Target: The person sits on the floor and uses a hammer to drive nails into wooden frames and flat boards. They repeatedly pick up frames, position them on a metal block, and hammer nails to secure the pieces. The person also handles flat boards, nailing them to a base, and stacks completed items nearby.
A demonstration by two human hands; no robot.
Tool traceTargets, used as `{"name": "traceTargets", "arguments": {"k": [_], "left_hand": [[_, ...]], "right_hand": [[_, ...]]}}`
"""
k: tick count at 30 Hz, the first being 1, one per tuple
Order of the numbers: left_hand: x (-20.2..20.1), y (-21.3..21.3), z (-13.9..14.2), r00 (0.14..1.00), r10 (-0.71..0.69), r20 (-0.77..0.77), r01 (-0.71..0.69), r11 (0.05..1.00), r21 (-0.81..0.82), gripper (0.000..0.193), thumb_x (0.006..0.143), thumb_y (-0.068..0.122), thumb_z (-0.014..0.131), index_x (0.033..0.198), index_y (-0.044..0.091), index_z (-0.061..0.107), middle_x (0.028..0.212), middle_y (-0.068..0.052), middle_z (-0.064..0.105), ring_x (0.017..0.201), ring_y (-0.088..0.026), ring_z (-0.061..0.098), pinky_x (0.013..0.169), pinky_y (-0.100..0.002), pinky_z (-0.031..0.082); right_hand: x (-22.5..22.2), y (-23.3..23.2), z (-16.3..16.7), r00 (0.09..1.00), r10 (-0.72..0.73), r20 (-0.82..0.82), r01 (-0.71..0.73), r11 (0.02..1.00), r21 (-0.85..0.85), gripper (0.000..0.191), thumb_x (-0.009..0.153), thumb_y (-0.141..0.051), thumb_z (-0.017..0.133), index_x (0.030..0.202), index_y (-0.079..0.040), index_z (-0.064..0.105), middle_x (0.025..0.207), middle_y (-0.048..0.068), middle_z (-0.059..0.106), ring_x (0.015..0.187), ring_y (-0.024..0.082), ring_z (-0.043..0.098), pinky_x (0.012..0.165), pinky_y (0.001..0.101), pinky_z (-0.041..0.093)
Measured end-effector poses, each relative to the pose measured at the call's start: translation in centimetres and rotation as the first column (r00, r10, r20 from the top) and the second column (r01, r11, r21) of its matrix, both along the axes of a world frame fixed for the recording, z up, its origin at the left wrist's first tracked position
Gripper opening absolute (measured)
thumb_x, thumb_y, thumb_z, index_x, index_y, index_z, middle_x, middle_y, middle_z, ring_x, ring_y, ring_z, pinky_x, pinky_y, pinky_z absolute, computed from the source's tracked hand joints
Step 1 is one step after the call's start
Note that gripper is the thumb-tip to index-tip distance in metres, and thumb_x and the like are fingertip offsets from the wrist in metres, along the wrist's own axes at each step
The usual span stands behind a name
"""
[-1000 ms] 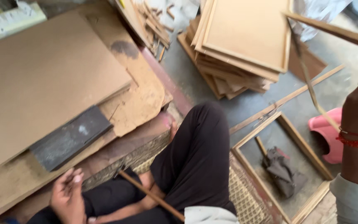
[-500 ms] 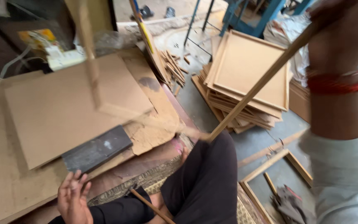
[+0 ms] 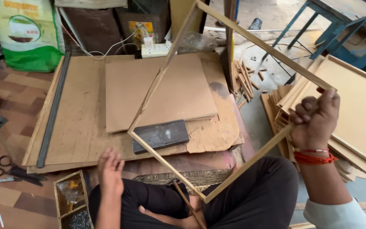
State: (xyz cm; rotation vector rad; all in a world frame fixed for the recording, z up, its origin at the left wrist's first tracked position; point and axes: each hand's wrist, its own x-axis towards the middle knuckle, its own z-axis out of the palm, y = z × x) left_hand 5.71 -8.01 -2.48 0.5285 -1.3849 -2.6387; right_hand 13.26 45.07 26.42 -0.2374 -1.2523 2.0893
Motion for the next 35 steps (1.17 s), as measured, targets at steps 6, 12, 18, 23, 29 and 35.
{"name": "traceTargets", "arguments": {"k": [6,12,18,23,29,35], "left_hand": [[-1.6,4.7,2.6,0.993,-0.058,-0.105,0.081,0.97,0.227,0.066,0.099,0.055,0.048,0.153,0.018,0.038,0.142,-0.011,0.058,0.12,-0.03,0.062,0.098,-0.043,0.052],[-2.3,1.1,5.5,0.973,0.075,-0.22,-0.053,0.993,0.104,0.041,0.108,0.026,0.06,0.144,0.006,0.055,0.11,-0.015,0.071,0.08,-0.019,0.068,0.073,-0.033,0.059],[-2.0,-5.2,8.3,0.976,0.198,-0.092,-0.137,0.883,0.45,0.023,0.116,0.02,0.071,0.121,0.002,0.058,0.092,-0.014,0.067,0.08,-0.021,0.071,0.071,-0.026,0.06],[-3.0,-10.3,10.9,0.928,0.315,-0.201,-0.239,0.914,0.327,0.018,0.111,0.015,0.077,0.113,0.007,0.061,0.094,-0.01,0.069,0.082,-0.02,0.07,0.069,-0.027,0.059],[-4.1,-15.1,17.0,0.745,0.383,-0.545,-0.519,0.847,-0.113,0.011,0.106,0.011,0.071,0.108,0.006,0.061,0.101,-0.007,0.065,0.094,-0.018,0.064,0.082,-0.035,0.054],[-3.3,-19.5,21.8,0.72,0.241,-0.651,-0.513,0.816,-0.266,0.018,0.108,0.017,0.063,0.12,0.004,0.065,0.119,-0.006,0.065,0.112,-0.018,0.059,0.098,-0.032,0.046]], "right_hand": [[0.6,2.9,-4.7,0.997,0.067,0.038,-0.067,0.998,0.001,0.027,0.118,-0.048,0.053,0.122,-0.021,0.053,0.075,-0.005,0.04,0.058,0.007,0.033,0.055,0.0246,0.031],[1.7,5.1,-8.6,0.996,0.016,0.093,-0.016,1.0,-0.008,0.029,0.118,-0.036,0.054,0.12,-0.008,0.055,0.086,0.007,0.056,0.072,0.018,0.056,0.066,0.0305,0.045],[-0.1,3.2,-9.4,0.985,0.12,0.123,-0.134,0.984,0.116,0.018,0.119,-0.025,0.061,0.12,-0.008,0.058,0.094,0.008,0.067,0.08,0.018,0.069,0.076,0.0313,0.057],[-3.1,1.1,-10.5,0.977,0.198,0.085,-0.205,0.974,0.093,0.014,0.127,-0.012,0.06,0.116,-0.004,0.056,0.089,0.006,0.061,0.069,0.012,0.056,0.062,0.0246,0.044],[-9.6,-1.0,-12.5,0.896,0.404,0.183,-0.417,0.908,0.043,0.006,0.118,-0.014,0.061,0.117,-0.009,0.057,0.09,0.004,0.068,0.075,0.015,0.067,0.065,0.0265,0.052],[-12.2,-1.9,-15.9,0.729,0.668,0.148,-0.614,0.734,-0.291,0.046,0.108,-0.046,0.049,0.131,-0.007,0.059,0.109,0.016,0.071,0.102,0.028,0.072,0.085,0.0351,0.057]]}}
